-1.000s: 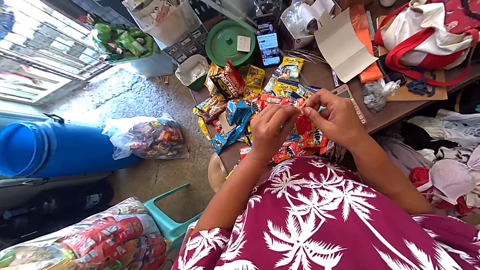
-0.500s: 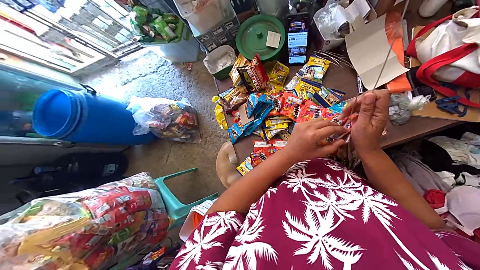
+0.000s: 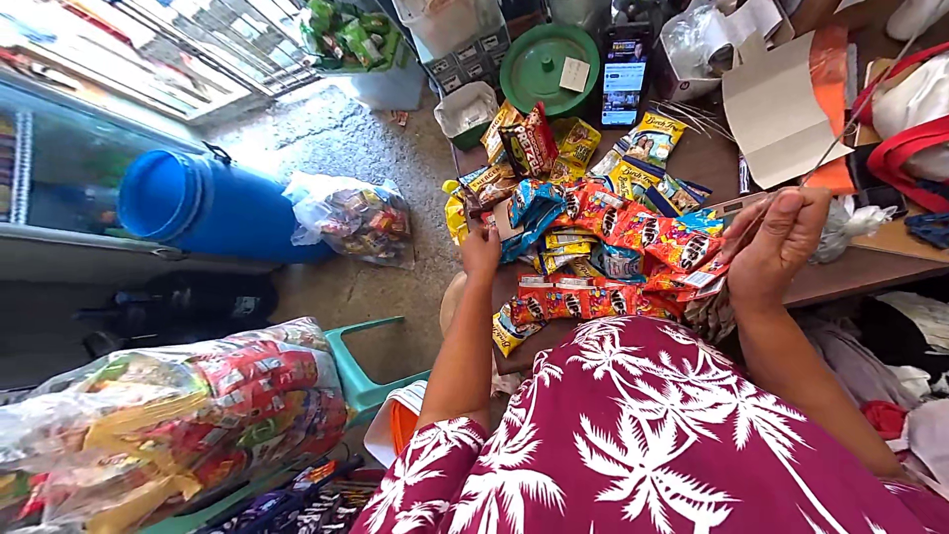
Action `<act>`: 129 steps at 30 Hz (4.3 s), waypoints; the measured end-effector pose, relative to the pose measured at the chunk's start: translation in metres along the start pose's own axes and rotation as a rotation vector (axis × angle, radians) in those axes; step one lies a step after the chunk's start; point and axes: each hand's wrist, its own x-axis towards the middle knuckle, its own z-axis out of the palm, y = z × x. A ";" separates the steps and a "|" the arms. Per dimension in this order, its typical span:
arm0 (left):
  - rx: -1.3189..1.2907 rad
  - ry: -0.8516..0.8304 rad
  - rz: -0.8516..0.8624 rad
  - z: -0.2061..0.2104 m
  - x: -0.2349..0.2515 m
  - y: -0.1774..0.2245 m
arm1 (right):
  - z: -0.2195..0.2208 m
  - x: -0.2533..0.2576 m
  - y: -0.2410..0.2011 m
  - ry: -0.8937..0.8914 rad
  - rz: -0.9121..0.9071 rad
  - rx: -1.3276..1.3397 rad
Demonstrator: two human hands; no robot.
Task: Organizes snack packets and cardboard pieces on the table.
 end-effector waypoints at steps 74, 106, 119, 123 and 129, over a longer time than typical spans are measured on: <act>-0.456 0.048 1.127 0.039 -0.146 0.104 | 0.009 -0.010 0.002 -0.576 -0.013 -0.323; -0.595 0.019 1.047 0.052 -0.143 0.096 | 0.010 -0.008 0.001 -0.605 0.056 -0.334; -0.792 -0.122 0.856 0.051 -0.143 0.097 | 0.010 -0.007 0.001 -0.611 0.067 -0.323; -0.788 -0.166 0.834 0.050 -0.143 0.097 | 0.013 -0.006 -0.003 -0.628 0.083 -0.377; -0.691 -0.114 0.974 0.051 -0.141 0.095 | 0.014 -0.005 -0.005 -0.633 0.086 -0.411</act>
